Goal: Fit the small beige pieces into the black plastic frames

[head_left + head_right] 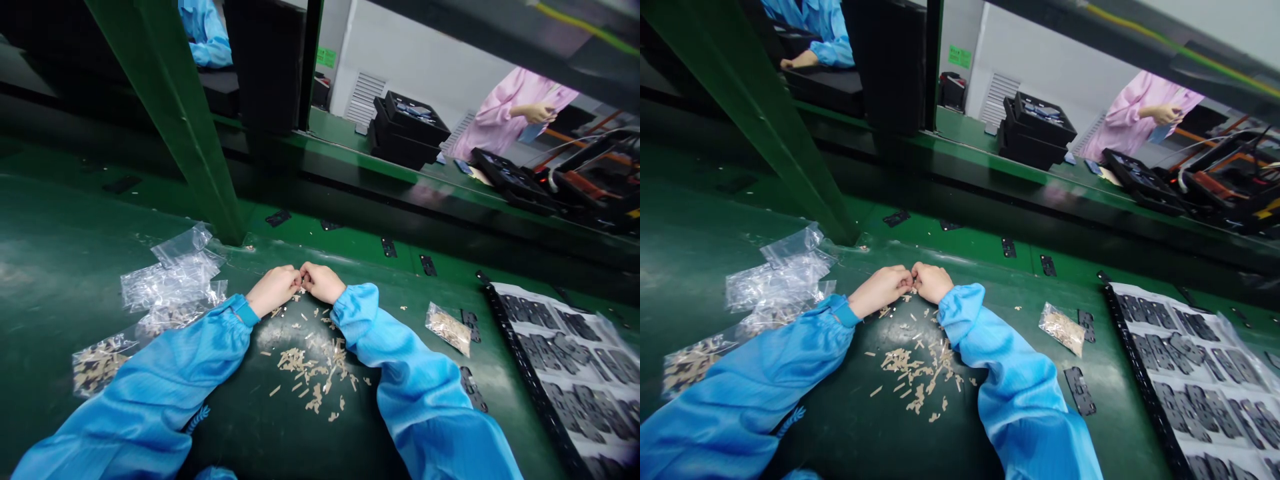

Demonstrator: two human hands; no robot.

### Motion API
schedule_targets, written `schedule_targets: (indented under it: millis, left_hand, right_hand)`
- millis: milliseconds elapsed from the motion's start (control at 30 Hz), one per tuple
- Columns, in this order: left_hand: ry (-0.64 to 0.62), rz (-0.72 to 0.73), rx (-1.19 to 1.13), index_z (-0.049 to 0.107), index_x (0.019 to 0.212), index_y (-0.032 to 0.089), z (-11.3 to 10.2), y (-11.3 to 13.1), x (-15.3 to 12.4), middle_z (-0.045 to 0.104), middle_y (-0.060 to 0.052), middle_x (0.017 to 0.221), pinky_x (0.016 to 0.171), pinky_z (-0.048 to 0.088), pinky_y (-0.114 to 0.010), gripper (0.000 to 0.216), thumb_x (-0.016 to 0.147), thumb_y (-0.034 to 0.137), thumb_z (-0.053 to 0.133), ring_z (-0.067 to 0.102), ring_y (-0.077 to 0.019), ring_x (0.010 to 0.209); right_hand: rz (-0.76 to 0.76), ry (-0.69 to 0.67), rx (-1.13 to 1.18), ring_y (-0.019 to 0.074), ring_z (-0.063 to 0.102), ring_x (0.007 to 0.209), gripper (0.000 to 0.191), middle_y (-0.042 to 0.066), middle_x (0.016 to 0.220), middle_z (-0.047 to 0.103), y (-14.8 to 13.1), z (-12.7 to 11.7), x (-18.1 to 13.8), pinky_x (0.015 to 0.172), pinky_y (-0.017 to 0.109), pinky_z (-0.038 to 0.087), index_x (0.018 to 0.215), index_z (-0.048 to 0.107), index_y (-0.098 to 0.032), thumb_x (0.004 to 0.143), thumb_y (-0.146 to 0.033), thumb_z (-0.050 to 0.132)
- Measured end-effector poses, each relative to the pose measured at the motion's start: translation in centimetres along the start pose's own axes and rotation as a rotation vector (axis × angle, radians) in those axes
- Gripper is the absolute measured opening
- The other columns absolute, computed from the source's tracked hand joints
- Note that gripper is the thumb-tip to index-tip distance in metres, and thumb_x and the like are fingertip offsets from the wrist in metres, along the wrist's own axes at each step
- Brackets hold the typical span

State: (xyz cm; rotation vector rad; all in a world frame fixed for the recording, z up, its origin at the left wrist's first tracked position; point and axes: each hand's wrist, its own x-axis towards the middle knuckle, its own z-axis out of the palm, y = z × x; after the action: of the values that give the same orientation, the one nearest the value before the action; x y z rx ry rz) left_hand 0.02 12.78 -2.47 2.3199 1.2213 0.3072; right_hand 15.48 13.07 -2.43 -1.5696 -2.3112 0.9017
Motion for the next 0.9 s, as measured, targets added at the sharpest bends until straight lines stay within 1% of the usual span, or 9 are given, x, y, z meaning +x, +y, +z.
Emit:
schedule_targets:
  millis: [133, 267, 367, 433, 500, 600, 667, 767, 900]
  left_hand:
    - [-0.006, -0.008, -0.029, 0.062, 0.071, 0.016, 0.1, -0.1, 0.0, 0.057, -0.005, 0.075, 0.067, 0.04, -0.028, 0.016, 0.074, 0.012, 0.047, 0.055, -0.0187, 0.071]
    - [-0.008, -0.011, -0.085, 0.062, 0.068, 0.016, -0.2, -0.1, 0.0, 0.057, -0.005, 0.074, 0.068, 0.04, -0.029, 0.016, 0.074, 0.013, 0.048, 0.055, -0.0185, 0.071]
    - [0.005, -0.003, -0.154, 0.063, 0.07, 0.016, -1.2, 0.6, -0.1, 0.057, -0.005, 0.076, 0.072, 0.04, -0.03, 0.019, 0.077, 0.015, 0.046, 0.055, -0.0187, 0.073]
    - [0.024, 0.009, -0.219, 0.063, 0.074, 0.016, -2.1, 1.5, -0.3, 0.058, -0.005, 0.08, 0.075, 0.039, -0.03, 0.021, 0.08, 0.019, 0.043, 0.055, -0.0189, 0.078]
    - [0.027, 0.021, -0.303, 0.062, 0.079, 0.018, -3.0, 2.7, -0.5, 0.059, -0.004, 0.081, 0.073, 0.04, -0.029, 0.02, 0.082, 0.027, 0.044, 0.055, -0.0178, 0.078]
    - [-0.01, 0.022, -0.456, 0.059, 0.081, 0.018, -3.7, 4.6, -0.8, 0.059, 0.0, 0.072, 0.06, 0.042, -0.024, 0.022, 0.081, 0.036, 0.047, 0.055, -0.0143, 0.065]
    - [-0.025, 0.017, -0.553, 0.056, 0.079, 0.017, -3.8, 5.6, -0.8, 0.058, 0.001, 0.069, 0.053, 0.041, -0.022, 0.024, 0.082, 0.039, 0.045, 0.054, -0.0131, 0.061]
    - [0.005, 0.023, -0.657, 0.053, 0.074, 0.017, -3.9, 6.8, -0.5, 0.056, 0.001, 0.067, 0.054, 0.042, -0.022, 0.025, 0.082, 0.039, 0.046, 0.054, -0.012, 0.061]
    - [0.101, 0.042, -0.721, 0.052, 0.071, 0.016, -4.5, 8.2, 0.2, 0.054, 0.001, 0.064, 0.056, 0.041, -0.022, 0.021, 0.08, 0.034, 0.048, 0.051, -0.0107, 0.059]
  right_hand:
    - [-0.011, 0.018, 0.107, 0.0088, 0.049, 0.056, 0.022, -0.006, 0.062, 0.053, 0.2, -0.1, 0.0, 0.057, 0.02, 0.036, 0.081, 0.053, -0.019, 0.067, -0.003, 0.049]
    - [-0.021, 0.022, 0.262, 0.0072, 0.05, 0.056, 0.022, -0.007, 0.062, 0.053, 0.8, -0.9, -0.3, 0.058, 0.019, 0.039, 0.081, 0.051, -0.018, 0.066, -0.001, 0.049]
    - [-0.035, 0.041, 0.388, 0.0072, 0.051, 0.057, 0.018, -0.006, 0.063, 0.053, 1.0, -1.8, -1.0, 0.06, 0.02, 0.041, 0.081, 0.049, -0.017, 0.068, -0.004, 0.051]
    - [-0.052, 0.072, 0.463, 0.0075, 0.051, 0.058, 0.017, -0.005, 0.065, 0.053, 0.8, -2.6, -1.9, 0.061, 0.021, 0.043, 0.082, 0.047, -0.017, 0.069, -0.009, 0.054]
    - [-0.073, 0.113, 0.523, 0.0078, 0.051, 0.059, 0.018, -0.005, 0.067, 0.052, 0.3, -3.5, -2.9, 0.062, 0.022, 0.043, 0.084, 0.045, -0.018, 0.07, -0.013, 0.055]
    - [-0.109, 0.197, 0.587, 0.0086, 0.051, 0.062, 0.019, -0.004, 0.07, 0.052, -0.8, -4.8, -4.5, 0.062, 0.023, 0.043, 0.086, 0.045, -0.019, 0.072, -0.019, 0.057]
    - [-0.133, 0.262, 0.63, 0.0094, 0.051, 0.063, 0.02, -0.003, 0.071, 0.053, -1.3, -5.6, -5.5, 0.062, 0.024, 0.042, 0.086, 0.046, -0.02, 0.071, -0.02, 0.058]
    - [-0.153, 0.352, 0.701, 0.0104, 0.051, 0.062, 0.022, -0.003, 0.069, 0.054, -1.7, -6.8, -6.8, 0.062, 0.025, 0.041, 0.086, 0.047, -0.02, 0.068, -0.019, 0.061]
    - [-0.15, 0.502, 0.827, 0.0099, 0.052, 0.06, 0.026, -0.004, 0.067, 0.054, -1.8, -8.3, -8.1, 0.061, 0.025, 0.041, 0.084, 0.046, -0.02, 0.066, -0.02, 0.065]
